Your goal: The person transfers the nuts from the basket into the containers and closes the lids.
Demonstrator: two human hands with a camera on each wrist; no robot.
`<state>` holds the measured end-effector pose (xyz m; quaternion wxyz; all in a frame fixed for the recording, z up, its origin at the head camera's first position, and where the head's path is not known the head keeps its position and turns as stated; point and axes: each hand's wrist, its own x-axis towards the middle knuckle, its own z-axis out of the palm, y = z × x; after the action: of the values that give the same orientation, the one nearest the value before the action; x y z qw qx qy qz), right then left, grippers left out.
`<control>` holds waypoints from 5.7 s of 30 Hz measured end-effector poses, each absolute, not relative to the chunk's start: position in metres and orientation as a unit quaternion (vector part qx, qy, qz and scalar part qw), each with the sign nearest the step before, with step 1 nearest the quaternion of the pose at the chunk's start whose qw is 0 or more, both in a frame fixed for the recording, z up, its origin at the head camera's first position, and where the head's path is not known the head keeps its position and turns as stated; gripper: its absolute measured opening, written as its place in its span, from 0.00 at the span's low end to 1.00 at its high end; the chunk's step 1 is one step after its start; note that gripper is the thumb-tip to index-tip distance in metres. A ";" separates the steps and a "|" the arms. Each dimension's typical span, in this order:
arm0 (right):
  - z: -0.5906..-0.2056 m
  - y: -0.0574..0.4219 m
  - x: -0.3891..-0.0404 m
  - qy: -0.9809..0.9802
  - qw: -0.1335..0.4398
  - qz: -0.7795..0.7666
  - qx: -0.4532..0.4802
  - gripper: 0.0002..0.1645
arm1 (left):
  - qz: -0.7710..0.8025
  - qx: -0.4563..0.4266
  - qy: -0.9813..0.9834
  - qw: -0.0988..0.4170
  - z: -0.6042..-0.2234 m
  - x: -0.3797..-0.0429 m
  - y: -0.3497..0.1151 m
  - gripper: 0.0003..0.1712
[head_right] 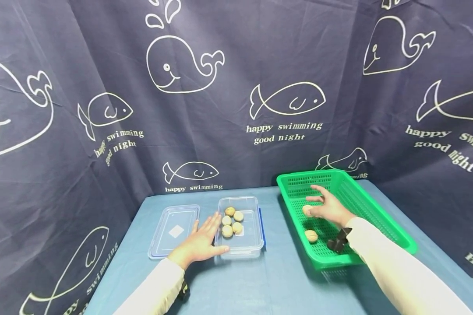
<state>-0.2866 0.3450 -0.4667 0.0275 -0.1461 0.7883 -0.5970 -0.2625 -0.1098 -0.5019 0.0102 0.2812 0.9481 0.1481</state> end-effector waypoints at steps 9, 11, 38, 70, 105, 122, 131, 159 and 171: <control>-0.448 0.339 -0.292 0.784 -0.002 -0.605 -0.138 0.56 | 0.144 0.279 0.949 0.006 -0.500 -0.263 -0.112 0.64; -0.442 0.335 -0.292 0.781 -0.007 -0.608 -0.139 0.56 | 0.142 0.278 0.950 0.008 -0.500 -0.263 -0.112 0.64; -0.409 0.265 -0.305 0.753 -0.013 -0.643 -0.139 0.55 | 0.154 0.285 0.946 0.005 -0.501 -0.262 -0.110 0.64; -0.424 0.175 -0.320 0.718 0.011 -0.680 -0.148 0.52 | 0.152 0.275 0.949 0.016 -0.499 -0.259 -0.110 0.65; -0.450 0.150 -0.314 0.741 0.015 -0.661 -0.118 0.45 | 0.145 0.282 0.948 0.006 -0.501 -0.262 -0.110 0.65; -0.418 0.224 -0.298 0.721 -0.047 -0.674 -0.153 0.46 | 0.152 0.280 0.948 0.011 -0.500 -0.261 -0.109 0.64; -0.423 0.269 -0.275 0.729 -0.064 -0.663 -0.159 0.45 | 0.157 0.279 0.947 0.016 -0.500 -0.261 -0.110 0.64; -0.462 0.326 -0.225 0.804 -0.033 -0.572 -0.160 0.49 | 0.167 0.280 0.945 0.017 -0.505 -0.262 -0.110 0.64; -0.467 0.323 -0.230 0.818 0.036 -0.548 -0.171 0.53 | 0.164 0.282 0.945 0.017 -0.508 -0.263 -0.110 0.64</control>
<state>-0.2301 0.3227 -0.4672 0.0361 -0.1714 0.8177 -0.5484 -0.2628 -0.1102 -0.5076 0.0170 0.2824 0.9450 0.1640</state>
